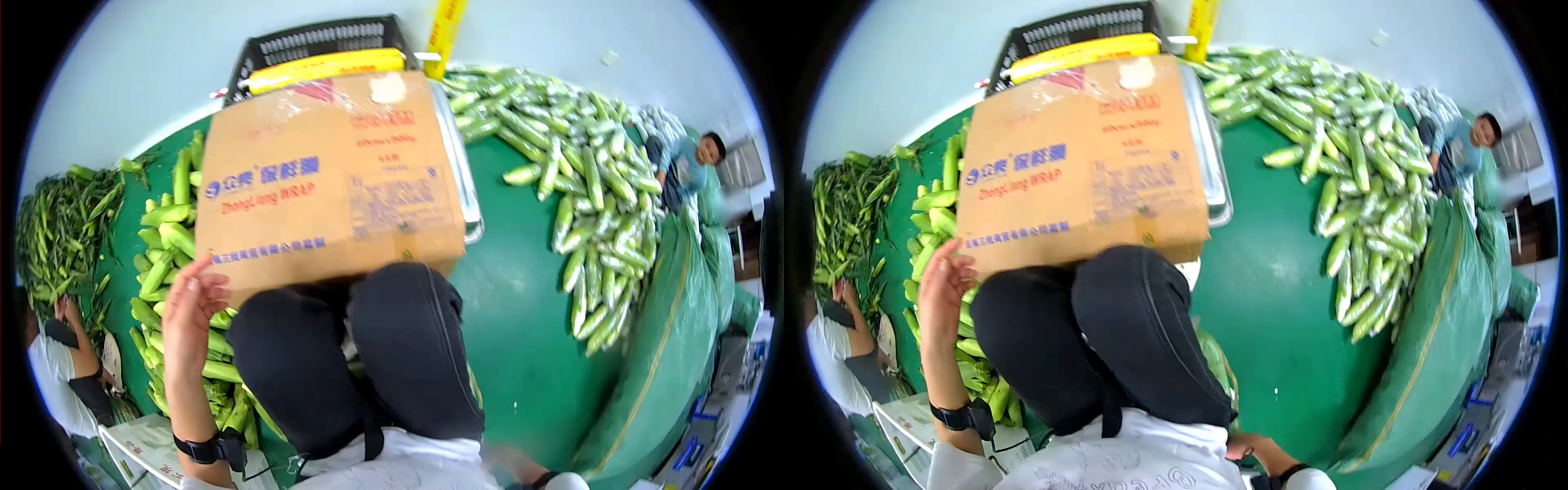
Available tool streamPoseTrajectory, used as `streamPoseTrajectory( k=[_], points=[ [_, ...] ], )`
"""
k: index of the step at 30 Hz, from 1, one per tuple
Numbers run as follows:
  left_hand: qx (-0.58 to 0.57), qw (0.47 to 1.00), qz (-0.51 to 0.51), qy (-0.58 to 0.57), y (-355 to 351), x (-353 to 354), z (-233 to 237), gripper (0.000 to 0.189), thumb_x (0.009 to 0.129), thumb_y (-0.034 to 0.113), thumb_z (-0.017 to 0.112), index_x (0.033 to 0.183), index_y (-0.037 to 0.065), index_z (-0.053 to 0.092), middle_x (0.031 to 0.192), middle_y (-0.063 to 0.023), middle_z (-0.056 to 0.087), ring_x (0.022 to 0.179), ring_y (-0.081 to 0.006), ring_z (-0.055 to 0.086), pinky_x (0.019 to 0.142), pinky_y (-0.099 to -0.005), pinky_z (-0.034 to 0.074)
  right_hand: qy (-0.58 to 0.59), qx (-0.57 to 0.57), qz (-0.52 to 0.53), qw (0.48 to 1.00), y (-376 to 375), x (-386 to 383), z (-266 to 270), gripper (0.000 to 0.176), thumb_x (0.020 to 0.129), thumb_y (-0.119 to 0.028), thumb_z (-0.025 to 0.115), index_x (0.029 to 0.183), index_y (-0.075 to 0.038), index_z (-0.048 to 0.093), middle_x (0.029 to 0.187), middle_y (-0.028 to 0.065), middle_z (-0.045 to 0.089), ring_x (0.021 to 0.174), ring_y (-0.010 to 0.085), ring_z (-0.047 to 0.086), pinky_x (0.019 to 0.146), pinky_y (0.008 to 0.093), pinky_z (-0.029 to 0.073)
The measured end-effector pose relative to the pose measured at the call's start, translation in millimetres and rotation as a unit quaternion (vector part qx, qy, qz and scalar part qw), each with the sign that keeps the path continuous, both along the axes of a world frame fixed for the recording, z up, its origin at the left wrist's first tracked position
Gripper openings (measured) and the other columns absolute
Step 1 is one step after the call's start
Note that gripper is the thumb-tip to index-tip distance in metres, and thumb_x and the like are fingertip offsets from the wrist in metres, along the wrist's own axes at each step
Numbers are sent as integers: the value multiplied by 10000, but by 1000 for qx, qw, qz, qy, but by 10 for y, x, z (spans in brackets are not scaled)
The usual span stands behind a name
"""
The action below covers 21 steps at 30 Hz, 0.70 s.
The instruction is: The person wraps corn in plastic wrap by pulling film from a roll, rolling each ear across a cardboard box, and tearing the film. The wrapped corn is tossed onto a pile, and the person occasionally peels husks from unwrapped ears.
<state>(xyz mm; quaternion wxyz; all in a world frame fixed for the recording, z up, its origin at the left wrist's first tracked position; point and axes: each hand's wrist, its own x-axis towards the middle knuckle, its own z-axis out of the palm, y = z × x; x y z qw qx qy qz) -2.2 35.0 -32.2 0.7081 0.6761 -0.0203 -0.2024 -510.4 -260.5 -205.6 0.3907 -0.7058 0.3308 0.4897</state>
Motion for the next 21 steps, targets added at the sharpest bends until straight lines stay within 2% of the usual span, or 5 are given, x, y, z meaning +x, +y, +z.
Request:
streamPoseTrajectory(
  k=[4, 7, 14, 17, 21],
  points=[
    [287, 919, -194, -187, 106, 387, -122, 393, 898, 232, 580, 1239, 39, 546, 1099, -151, 607, 1020, -270, 585, 887, -345, 460, -57, -214, 280, 934, -1071, 877, 429, 415, 882, -463, 498, 914, -104, 703, 866, 141, 688, 822, 319, 668, 727, 438, 525],
    [470, 725, -256, -433, -188, 976, -364, 447, 830, 197, 635, 1250, 80, 541, 1188, -205, 547, 1125, -367, 510, 962, -404, 412, -374, -319, 101, 865, -1496, 2673, 1079, 138, 826, -153, 644, 836, -16, 649, 739, 161, 622, 705, 296, 625, 629, 367, 491],
    [400, 789, -97, -456, -1098, 2294, -1043, 435, 787, 131, 672, 1202, 84, 553, 1155, -162, 552, 1030, -351, 525, 894, -393, 452, -676, -252, 93, 686, -1194, 5749, 833, 349, 776, -88, 700, 1113, -74, 614, 1037, 138, 585, 922, 315, 574, 796, 369, 491],
    [396, 787, -88, -465, -1115, 2570, -1166, 276, 803, 77, 635, 1072, 65, 580, 1073, -127, 571, 985, -343, 527, 858, -391, 452, -604, -214, 29, 767, -1286, 6231, 565, 280, 785, -97, 687, 1054, -65, 618, 1026, 134, 585, 969, 332, 549, 865, 383, 460],
    [383, 798, -85, -458, -1136, 2731, -1220, 97, 834, 44, 588, 928, 39, 566, 1038, -114, 591, 961, -339, 527, 825, -391, 446, -662, -235, 49, 710, -1389, 6471, 452, 161, 822, -85, 636, 969, -45, 583, 1075, 116, 600, 969, 345, 537, 873, 411, 437]
  ],
)
